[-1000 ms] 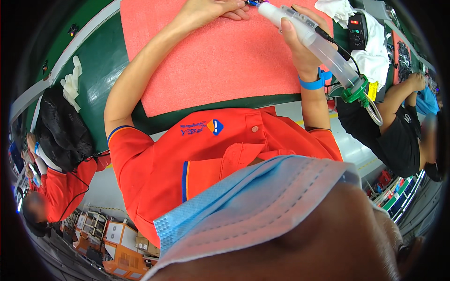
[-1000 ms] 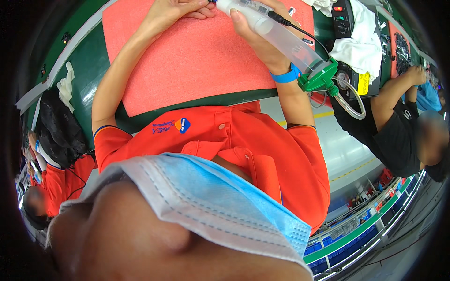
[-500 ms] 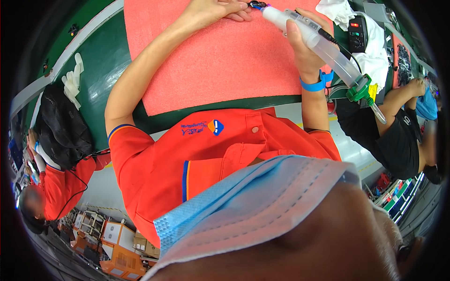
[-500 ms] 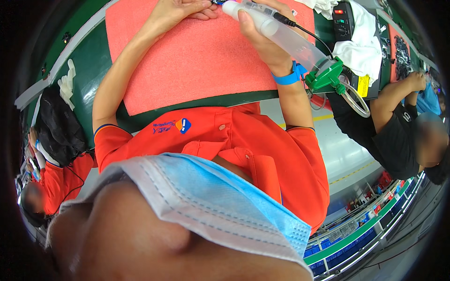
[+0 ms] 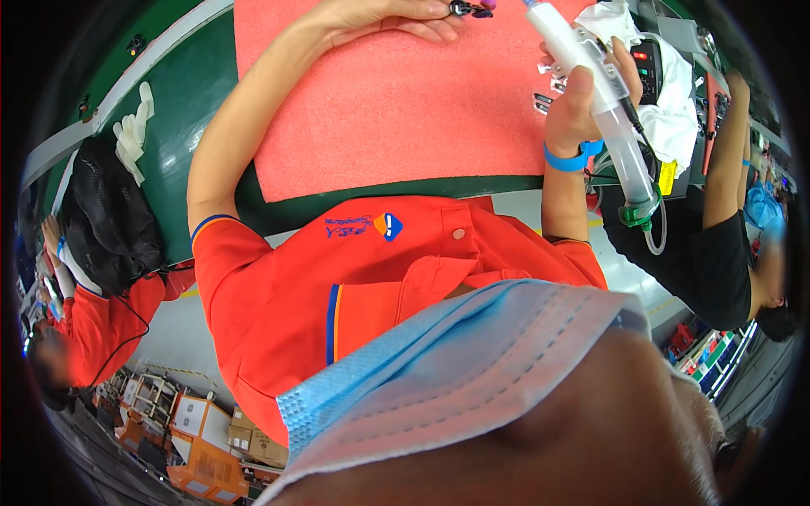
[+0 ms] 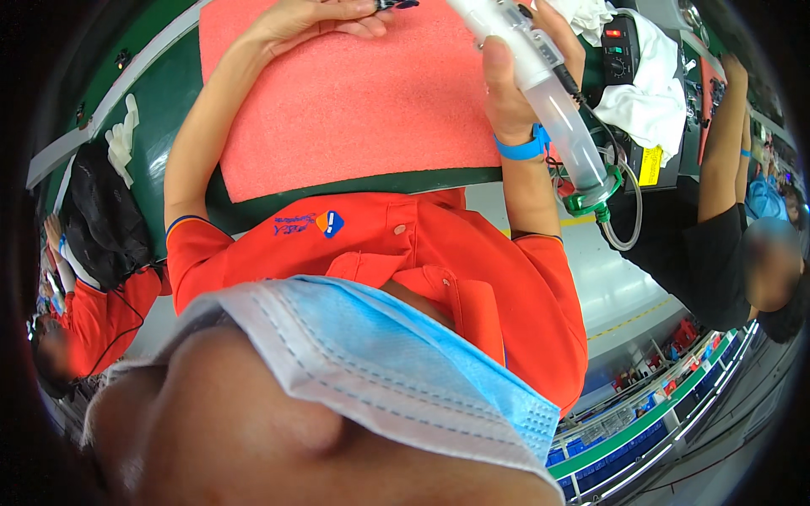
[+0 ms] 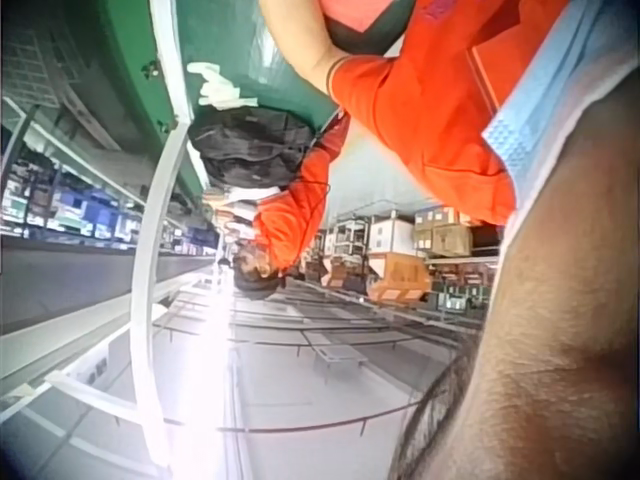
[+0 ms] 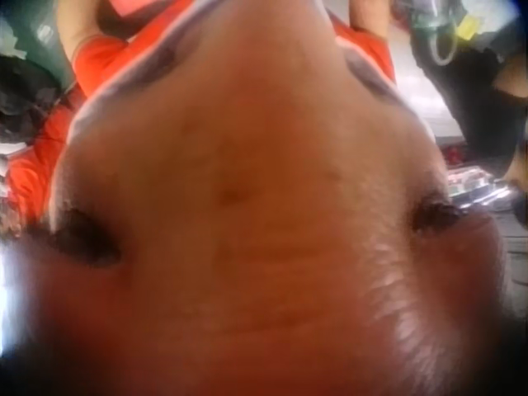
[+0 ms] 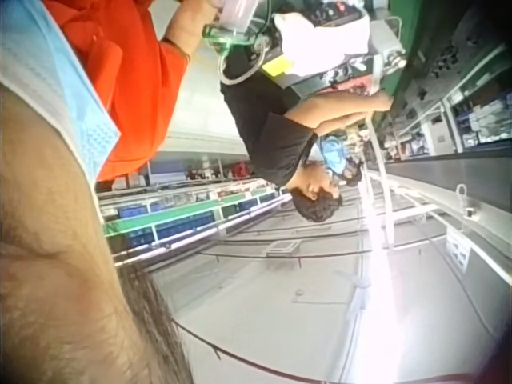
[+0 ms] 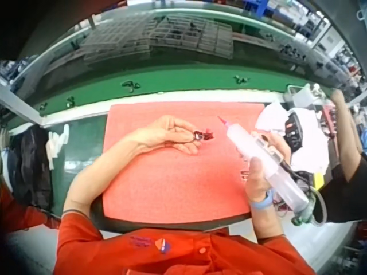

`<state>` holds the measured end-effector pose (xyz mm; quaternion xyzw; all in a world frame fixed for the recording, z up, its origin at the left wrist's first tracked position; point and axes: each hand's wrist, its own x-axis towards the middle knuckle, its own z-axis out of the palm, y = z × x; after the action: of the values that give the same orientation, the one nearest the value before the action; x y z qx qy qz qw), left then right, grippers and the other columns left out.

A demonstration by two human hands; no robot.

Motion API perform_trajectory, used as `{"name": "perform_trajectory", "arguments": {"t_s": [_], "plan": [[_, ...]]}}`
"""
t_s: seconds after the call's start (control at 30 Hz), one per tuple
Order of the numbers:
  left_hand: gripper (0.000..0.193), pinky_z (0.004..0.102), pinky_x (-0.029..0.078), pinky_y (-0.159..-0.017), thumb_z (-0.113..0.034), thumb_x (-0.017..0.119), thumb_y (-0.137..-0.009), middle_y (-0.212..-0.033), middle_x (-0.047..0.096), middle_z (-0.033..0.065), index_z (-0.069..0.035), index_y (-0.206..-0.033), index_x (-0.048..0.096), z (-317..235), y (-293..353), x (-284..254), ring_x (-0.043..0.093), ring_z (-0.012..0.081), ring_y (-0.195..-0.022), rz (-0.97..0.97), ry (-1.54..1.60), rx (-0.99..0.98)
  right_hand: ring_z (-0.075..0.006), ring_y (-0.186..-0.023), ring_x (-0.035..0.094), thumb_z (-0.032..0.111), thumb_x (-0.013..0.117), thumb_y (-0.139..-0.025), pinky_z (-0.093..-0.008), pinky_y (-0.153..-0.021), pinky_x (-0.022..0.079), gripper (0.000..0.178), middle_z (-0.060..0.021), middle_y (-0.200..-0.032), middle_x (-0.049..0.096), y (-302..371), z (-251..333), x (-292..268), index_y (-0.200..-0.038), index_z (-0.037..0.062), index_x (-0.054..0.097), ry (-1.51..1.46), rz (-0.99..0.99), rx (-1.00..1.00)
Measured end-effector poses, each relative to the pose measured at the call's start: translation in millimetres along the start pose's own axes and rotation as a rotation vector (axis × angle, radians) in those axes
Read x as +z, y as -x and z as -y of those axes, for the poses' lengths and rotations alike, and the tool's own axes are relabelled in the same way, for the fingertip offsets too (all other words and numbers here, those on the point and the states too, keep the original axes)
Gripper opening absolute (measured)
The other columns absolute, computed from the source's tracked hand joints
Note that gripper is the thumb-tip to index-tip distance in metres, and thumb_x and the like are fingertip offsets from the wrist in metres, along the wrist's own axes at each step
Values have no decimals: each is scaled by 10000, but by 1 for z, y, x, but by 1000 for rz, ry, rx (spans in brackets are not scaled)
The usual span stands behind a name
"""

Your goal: Applying adhesive or paste to small electronic components using a manual dispenser on an assembly line.

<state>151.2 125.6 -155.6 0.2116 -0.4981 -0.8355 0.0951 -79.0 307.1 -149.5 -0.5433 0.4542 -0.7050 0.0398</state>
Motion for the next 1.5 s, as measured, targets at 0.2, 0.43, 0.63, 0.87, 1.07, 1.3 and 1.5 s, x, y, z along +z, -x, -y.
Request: {"name": "perform_trajectory", "arguments": {"t_s": [0.2, 0.43, 0.63, 0.87, 1.07, 1.3, 1.5], "plan": [[259, 323, 629, -820, -47, 568, -1028, -1032, 754, 183, 88, -1226, 667, 5, 0, 11, 758, 223, -891, -77, -203, 58, -297, -847, 732, 224, 734, -939, -392, -735, 632, 493, -248, -1073, 681, 4, -8, -6, -1294, -61, 543, 68, 17, 11], [255, 311, 631, -793, -33, 555, -1028, -1000, 748, 202, 99, -1224, 652, 2, -3, 19, 757, 224, -867, -138, -263, 40, -208, -893, 706, 181, 818, -868, -332, -812, 582, 430, -179, -1060, 720, 5, 4, -4, -1171, -77, 653, 207, 123, -1], [257, 311, 629, -783, -33, 566, -1021, -974, 749, 202, 105, -1220, 651, 4, -2, 20, 751, 216, -839, -171, -253, 48, -193, -706, 729, 98, 836, -845, -289, -650, 607, 386, -182, -941, 748, 2, 8, 7, -1135, -97, 672, 217, 214, 21], [252, 314, 629, -782, -37, 584, -1016, -961, 748, 202, 108, -1208, 657, 7, -6, 21, 747, 212, -841, -166, -249, 54, -197, -718, 737, 67, 841, -839, -304, -664, 621, 374, -195, -934, 752, 1, 10, 10, -1128, -109, 682, 202, 203, 65], [243, 319, 629, -782, -43, 600, -1009, -958, 747, 194, 111, -1185, 665, 9, -3, 21, 747, 219, -837, -182, -244, 67, -189, -745, 738, 82, 856, -824, -292, -690, 618, 371, -179, -967, 758, 2, 8, 9, -1106, -103, 702, 258, 224, 15], [241, 326, 627, -784, -43, 608, -1007, -960, 748, 191, 108, -1183, 674, 7, -4, 22, 747, 224, -840, -168, -254, 72, -183, -759, 733, 85, 847, -830, -302, -699, 620, 357, -180, -995, 755, 1, 4, 4, -1099, -102, 706, 273, 226, -16], [249, 329, 632, -785, -57, 617, -1007, -973, 748, 191, 102, -1188, 679, 11, -6, 20, 750, 222, -856, -185, -246, 83, -192, -773, 735, 86, 847, -827, -311, -705, 624, 371, -187, -995, 751, 3, 5, 7, -1108, -105, 696, 197, 205, 101]]}}
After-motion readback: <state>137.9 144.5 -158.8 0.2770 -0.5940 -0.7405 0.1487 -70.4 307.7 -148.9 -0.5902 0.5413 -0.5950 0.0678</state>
